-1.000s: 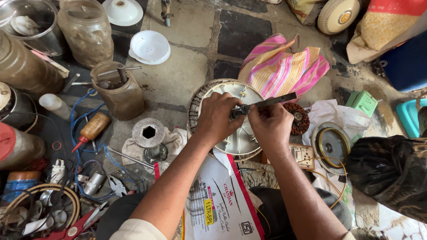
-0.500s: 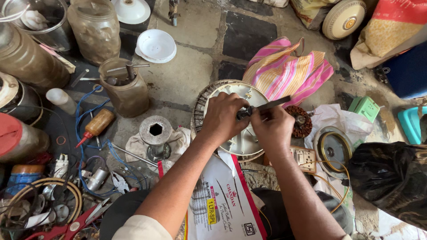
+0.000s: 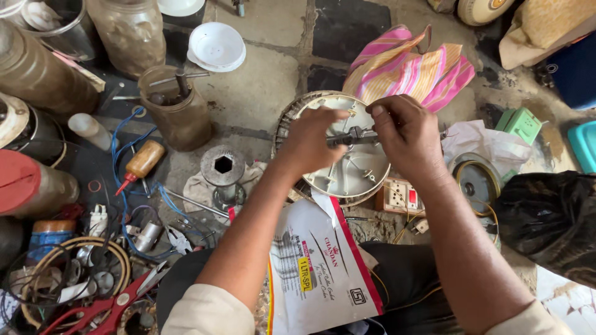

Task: The person disassembles and adjusts components of a ceiling fan motor housing by hand, including removing a metal bracket and manipulating small screws and wires.

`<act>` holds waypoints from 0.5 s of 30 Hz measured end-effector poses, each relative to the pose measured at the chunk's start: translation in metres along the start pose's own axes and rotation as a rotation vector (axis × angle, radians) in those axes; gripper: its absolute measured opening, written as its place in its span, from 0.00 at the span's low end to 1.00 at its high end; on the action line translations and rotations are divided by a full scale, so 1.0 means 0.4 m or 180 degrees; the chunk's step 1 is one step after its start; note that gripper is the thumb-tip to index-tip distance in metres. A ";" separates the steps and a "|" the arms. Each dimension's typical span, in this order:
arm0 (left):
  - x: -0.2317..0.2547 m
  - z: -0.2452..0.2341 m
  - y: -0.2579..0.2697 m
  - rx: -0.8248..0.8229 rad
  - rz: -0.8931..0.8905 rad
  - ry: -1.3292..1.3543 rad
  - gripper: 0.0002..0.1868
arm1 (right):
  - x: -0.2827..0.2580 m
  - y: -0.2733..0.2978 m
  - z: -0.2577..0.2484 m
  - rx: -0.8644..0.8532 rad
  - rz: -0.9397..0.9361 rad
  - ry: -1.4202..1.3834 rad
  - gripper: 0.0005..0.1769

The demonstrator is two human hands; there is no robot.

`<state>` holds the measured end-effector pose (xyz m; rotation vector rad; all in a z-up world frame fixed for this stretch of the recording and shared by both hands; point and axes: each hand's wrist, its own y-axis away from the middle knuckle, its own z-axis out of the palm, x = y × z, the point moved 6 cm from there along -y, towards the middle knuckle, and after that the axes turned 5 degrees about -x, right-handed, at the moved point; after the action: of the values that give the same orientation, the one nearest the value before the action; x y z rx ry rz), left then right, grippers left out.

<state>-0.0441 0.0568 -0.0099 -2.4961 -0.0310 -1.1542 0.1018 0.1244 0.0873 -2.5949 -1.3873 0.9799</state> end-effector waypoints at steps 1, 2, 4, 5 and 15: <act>-0.027 -0.011 -0.006 -0.0115 -0.0132 0.0079 0.31 | -0.014 -0.001 -0.008 -0.0031 -0.0118 0.0093 0.08; -0.049 -0.020 -0.009 -0.0232 -0.0254 0.0159 0.33 | -0.026 -0.002 -0.018 -0.0055 -0.0233 0.0194 0.09; -0.071 -0.050 0.001 -0.0182 -0.0269 0.0290 0.37 | -0.033 -0.001 -0.023 -0.0113 -0.0076 0.0083 0.12; -0.073 -0.060 0.003 -0.0157 -0.0281 0.0357 0.39 | -0.035 0.002 -0.020 -0.0145 0.0002 0.0024 0.14; 0.042 -0.024 0.001 -0.0140 0.0219 -0.0140 0.33 | -0.005 0.055 0.024 -0.0007 0.0618 -0.0162 0.13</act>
<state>-0.0399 0.0509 0.0078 -2.5398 0.0685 -1.0836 0.1119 0.1074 0.0737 -2.7664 -1.1630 1.0745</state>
